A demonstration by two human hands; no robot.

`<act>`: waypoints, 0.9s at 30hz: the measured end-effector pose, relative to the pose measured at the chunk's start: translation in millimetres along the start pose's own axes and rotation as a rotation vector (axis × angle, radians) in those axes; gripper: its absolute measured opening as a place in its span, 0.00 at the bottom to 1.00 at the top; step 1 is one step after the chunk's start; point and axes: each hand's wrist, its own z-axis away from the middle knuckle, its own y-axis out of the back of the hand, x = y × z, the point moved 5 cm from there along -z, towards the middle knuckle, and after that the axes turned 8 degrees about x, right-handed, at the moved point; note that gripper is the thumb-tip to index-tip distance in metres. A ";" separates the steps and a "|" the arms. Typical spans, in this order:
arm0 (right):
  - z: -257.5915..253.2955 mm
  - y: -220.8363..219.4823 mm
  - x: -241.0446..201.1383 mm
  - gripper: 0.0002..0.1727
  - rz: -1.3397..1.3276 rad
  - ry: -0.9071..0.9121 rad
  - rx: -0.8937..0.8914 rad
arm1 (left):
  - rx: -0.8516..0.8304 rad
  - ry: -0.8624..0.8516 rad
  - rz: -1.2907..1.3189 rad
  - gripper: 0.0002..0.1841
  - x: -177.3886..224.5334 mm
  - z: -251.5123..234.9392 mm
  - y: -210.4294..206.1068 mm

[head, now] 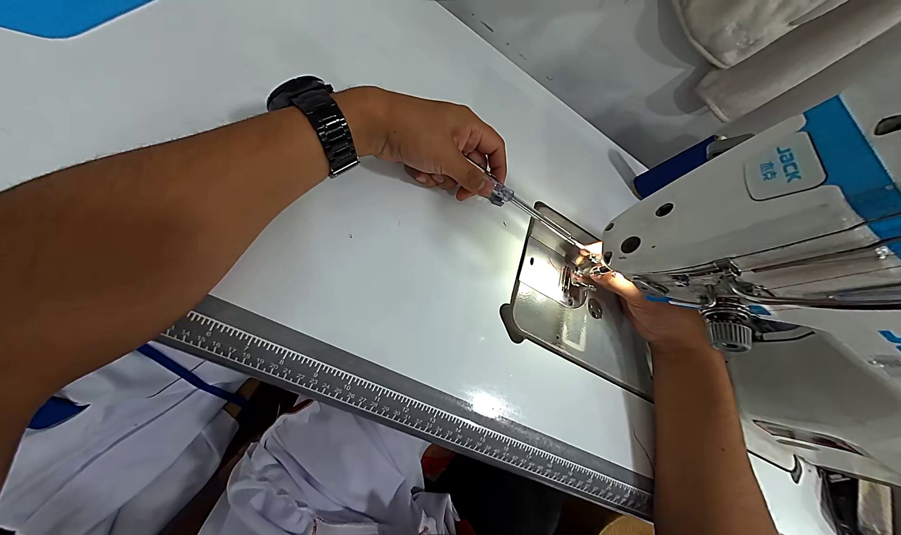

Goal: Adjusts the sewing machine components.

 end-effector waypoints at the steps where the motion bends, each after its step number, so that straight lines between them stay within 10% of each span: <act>1: 0.5 -3.7 -4.7 0.15 -0.010 -0.002 -0.012 | -0.001 0.000 -0.002 0.09 0.1 -0.1 0.0; 23: -8.0 31.0 42.8 0.18 0.026 -0.034 -0.069 | 0.089 0.003 -0.392 0.07 18.0 1.3 -9.5; 27: -4.1 25.4 34.1 0.16 0.052 -0.057 -0.022 | 0.110 0.199 -0.480 0.24 26.9 6.0 -10.8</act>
